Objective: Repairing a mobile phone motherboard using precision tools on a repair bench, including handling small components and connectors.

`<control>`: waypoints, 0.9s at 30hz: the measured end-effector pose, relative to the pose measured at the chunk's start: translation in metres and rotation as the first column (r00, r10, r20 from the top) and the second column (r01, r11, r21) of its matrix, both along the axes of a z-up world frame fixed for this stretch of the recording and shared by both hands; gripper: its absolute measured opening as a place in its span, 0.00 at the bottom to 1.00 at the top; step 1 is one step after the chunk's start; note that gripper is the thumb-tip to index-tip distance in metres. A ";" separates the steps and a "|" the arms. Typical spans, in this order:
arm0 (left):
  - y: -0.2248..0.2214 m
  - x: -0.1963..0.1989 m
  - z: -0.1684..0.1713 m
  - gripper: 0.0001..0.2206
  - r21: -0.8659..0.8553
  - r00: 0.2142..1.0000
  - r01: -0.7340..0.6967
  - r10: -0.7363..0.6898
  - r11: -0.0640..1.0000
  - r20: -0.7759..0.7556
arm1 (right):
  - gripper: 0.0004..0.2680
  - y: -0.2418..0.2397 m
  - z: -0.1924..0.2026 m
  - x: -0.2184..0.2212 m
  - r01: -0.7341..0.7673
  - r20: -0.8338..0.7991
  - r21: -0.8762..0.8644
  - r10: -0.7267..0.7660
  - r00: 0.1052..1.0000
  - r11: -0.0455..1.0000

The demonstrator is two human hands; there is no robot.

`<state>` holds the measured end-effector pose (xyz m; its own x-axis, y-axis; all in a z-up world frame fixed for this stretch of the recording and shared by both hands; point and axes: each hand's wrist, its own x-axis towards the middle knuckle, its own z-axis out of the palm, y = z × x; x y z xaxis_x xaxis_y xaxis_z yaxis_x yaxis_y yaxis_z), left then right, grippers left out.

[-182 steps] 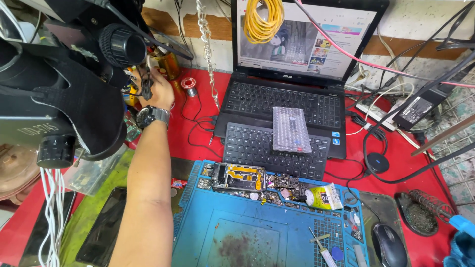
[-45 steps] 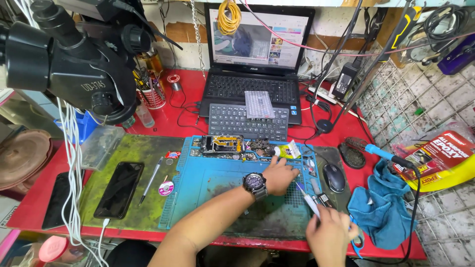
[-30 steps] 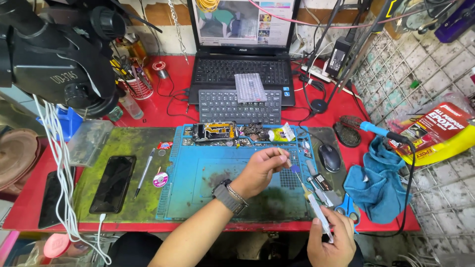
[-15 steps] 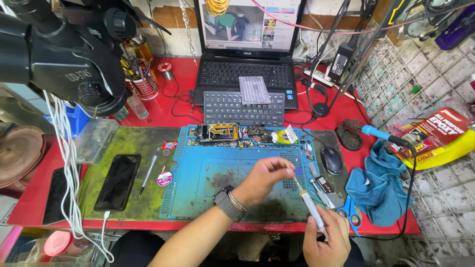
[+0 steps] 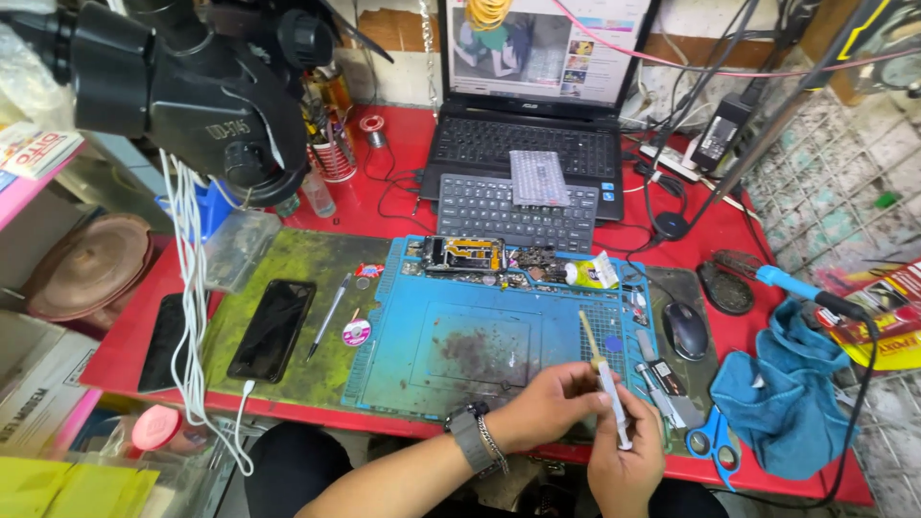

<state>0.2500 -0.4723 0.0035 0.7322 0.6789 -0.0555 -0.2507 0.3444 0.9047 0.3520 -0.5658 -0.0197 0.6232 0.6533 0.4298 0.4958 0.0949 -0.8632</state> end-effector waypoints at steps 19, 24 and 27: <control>0.206 -0.199 0.025 0.08 0.694 0.265 -0.221 0.727 0.685 -0.633 | 0.11 0.024 -0.075 0.018 -0.186 0.379 -0.176 0.240 0.894 0.967; 0.209 -0.192 0.048 0.06 0.620 0.353 -0.379 0.727 0.687 -0.589 | 0.10 0.024 -0.078 0.016 -0.173 0.408 -0.139 0.216 0.887 0.975; 0.227 -0.194 0.067 0.14 0.485 0.357 -0.568 0.730 0.664 -0.583 | 0.08 0.024 -0.075 0.011 -0.191 0.444 -0.119 0.224 0.867 0.974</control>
<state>0.0562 -0.2458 0.0701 -0.1659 0.9771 -0.1332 0.3859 0.1887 0.9030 0.3629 -0.5420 -0.0946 0.2184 0.7842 0.5808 0.8085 0.1878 -0.5577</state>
